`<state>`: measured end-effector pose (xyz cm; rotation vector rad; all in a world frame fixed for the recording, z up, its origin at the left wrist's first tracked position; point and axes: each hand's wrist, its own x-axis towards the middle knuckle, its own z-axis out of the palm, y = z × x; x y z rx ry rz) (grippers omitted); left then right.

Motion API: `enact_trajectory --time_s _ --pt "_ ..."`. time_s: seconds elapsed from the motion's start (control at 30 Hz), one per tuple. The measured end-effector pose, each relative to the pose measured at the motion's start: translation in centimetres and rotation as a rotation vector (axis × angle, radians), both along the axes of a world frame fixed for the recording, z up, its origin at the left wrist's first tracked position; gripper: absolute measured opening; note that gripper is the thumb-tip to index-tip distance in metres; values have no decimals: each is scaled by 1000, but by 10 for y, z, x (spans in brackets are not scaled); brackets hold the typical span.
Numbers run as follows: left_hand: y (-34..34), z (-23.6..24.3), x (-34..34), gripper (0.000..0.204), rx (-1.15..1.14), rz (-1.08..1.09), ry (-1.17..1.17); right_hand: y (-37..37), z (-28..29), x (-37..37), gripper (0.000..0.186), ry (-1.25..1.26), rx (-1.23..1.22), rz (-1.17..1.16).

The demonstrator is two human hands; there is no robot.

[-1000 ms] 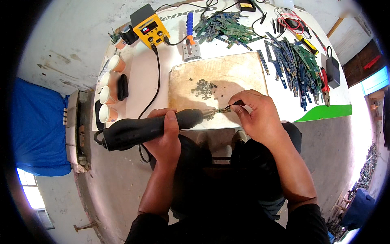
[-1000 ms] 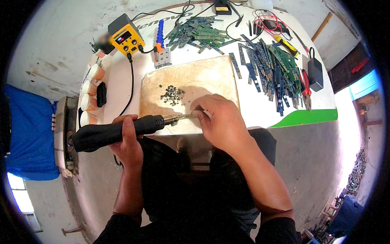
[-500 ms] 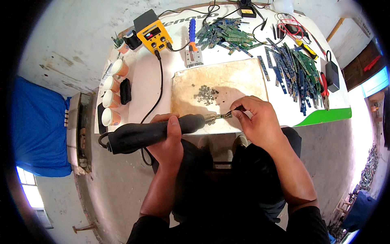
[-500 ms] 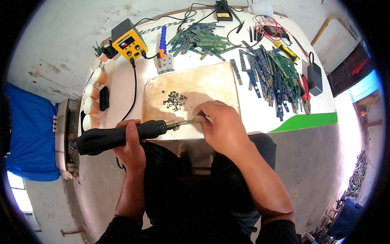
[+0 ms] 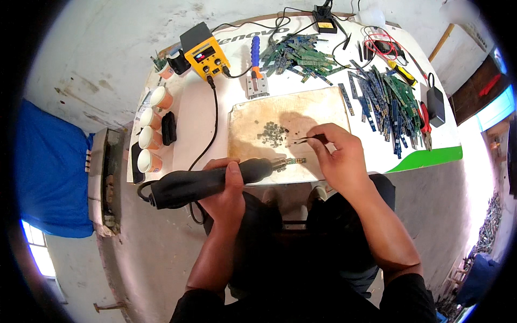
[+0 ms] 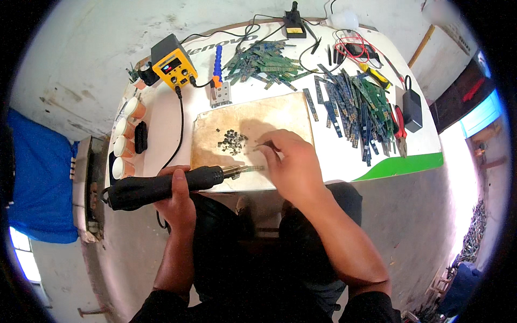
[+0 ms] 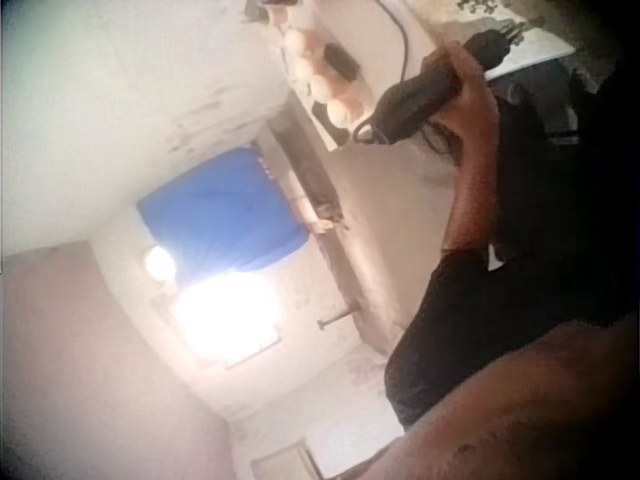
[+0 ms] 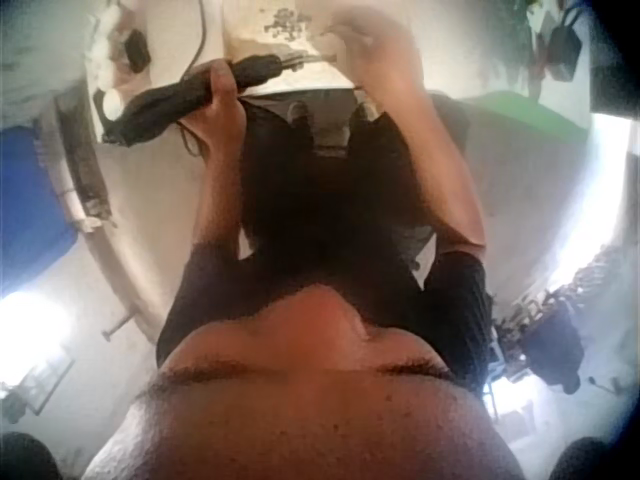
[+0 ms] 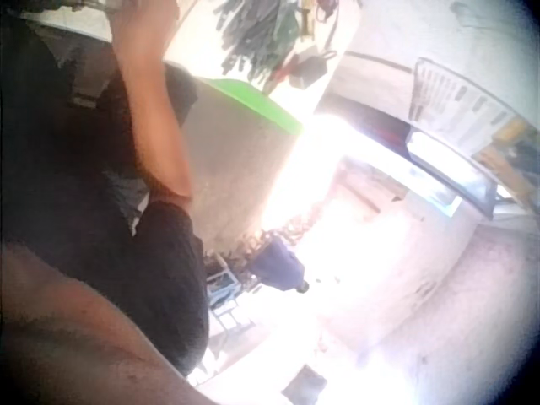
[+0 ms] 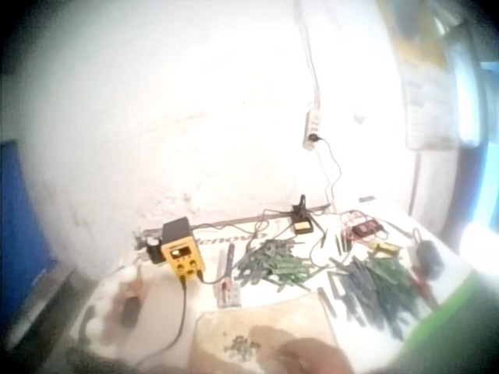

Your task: The person uses a hot air gun and tweezers to remove small electronic components from a green circuit board. They heat the component leads and pull the parts off, placing them onto a wooden board on the table. The process is repeated for multiple components on the board.

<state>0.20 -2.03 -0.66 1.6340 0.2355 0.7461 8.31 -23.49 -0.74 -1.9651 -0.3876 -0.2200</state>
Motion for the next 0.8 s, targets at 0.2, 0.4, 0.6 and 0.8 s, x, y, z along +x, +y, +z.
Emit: enact_trajectory --time_s 0.2,0.4,0.6,0.8 --pt "-5 2 2 12 13 -49 -4 -29 11 -16 11 -8 -109 48" --pt "-13 -2 3 11 -12 -72 57 -34 0 -23 11 71 -57 60" --pt "-17 -3 2 10 -45 -63 58 -33 -3 -22 12 31 -62 94" --pt "-16 -5 3 8 -32 -91 32 -33 -2 -20 13 35 -92 94"
